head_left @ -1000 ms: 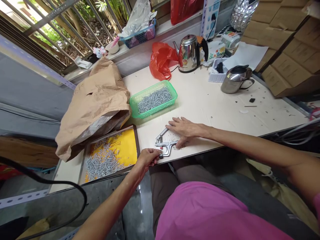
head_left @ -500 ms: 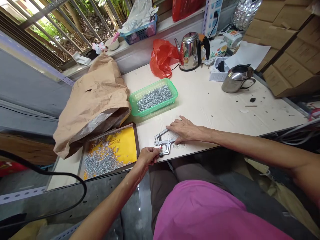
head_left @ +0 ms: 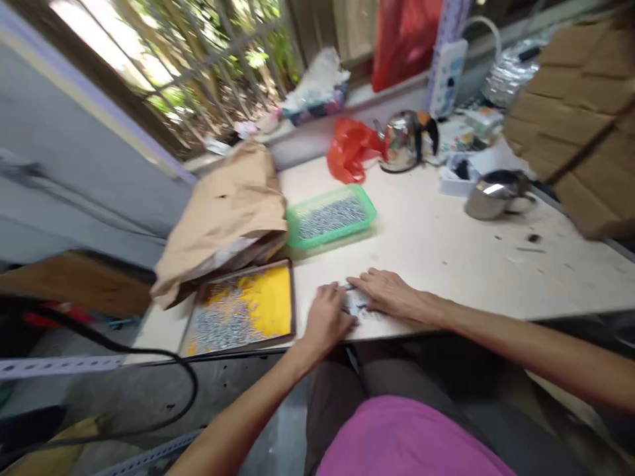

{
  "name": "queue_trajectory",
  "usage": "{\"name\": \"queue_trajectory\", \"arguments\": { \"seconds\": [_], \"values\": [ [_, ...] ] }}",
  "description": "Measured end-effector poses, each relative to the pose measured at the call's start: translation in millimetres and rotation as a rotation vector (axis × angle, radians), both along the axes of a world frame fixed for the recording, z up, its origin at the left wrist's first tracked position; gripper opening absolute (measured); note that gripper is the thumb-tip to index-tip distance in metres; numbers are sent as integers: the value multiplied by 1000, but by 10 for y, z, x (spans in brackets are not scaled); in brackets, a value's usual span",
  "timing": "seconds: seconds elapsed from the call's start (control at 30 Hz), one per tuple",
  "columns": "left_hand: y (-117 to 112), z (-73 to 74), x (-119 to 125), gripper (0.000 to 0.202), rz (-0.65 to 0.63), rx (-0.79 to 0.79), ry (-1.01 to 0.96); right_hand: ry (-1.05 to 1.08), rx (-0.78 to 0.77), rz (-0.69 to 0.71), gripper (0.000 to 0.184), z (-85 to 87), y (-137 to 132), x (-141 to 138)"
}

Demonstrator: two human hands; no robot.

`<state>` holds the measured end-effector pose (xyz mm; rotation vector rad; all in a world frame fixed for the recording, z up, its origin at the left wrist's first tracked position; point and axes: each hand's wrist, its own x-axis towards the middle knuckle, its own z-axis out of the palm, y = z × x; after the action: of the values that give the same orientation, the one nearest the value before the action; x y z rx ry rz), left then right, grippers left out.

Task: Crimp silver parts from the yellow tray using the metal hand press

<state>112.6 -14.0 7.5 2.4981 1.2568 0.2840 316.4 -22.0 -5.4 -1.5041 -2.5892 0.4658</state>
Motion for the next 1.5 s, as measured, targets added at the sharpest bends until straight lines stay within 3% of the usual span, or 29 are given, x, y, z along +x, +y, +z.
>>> {"name": "queue_trajectory", "arguments": {
  "seconds": [0.1,0.27,0.43,0.7,0.93,1.1,1.2,1.3,1.43,1.5],
  "values": [
    [94,-26,158,63,-163,-31,168,83,31,-6,69,-170,-2,21],
    [231,-58,236,69,-170,-58,349,180,-9,-7,78,-278,44,27],
    [319,-92,254,62,-127,-64,356,-9,35,-157,55,-196,71,-72],
    [280,-121,276,32,-58,-74,253,9,57,-80,8,-165,65,-40],
    [296,-83,283,29,-54,-86,196,75,17,12,18,-123,146,105],
    [44,-184,244,33,-54,52,89,93,7,151,42,-82,281,285],
    [-250,-322,266,34,-121,133,-25,59,30,88,28,-86,359,300],
    [-450,-442,329,33,-126,113,-54,-67,102,-24,18,-88,468,260],
    [-485,-492,405,34,-94,86,-80,-161,129,-102,18,19,581,113],
    [-484,-478,430,37,-93,81,-104,-156,146,-25,19,118,558,-59]
  ]
}}
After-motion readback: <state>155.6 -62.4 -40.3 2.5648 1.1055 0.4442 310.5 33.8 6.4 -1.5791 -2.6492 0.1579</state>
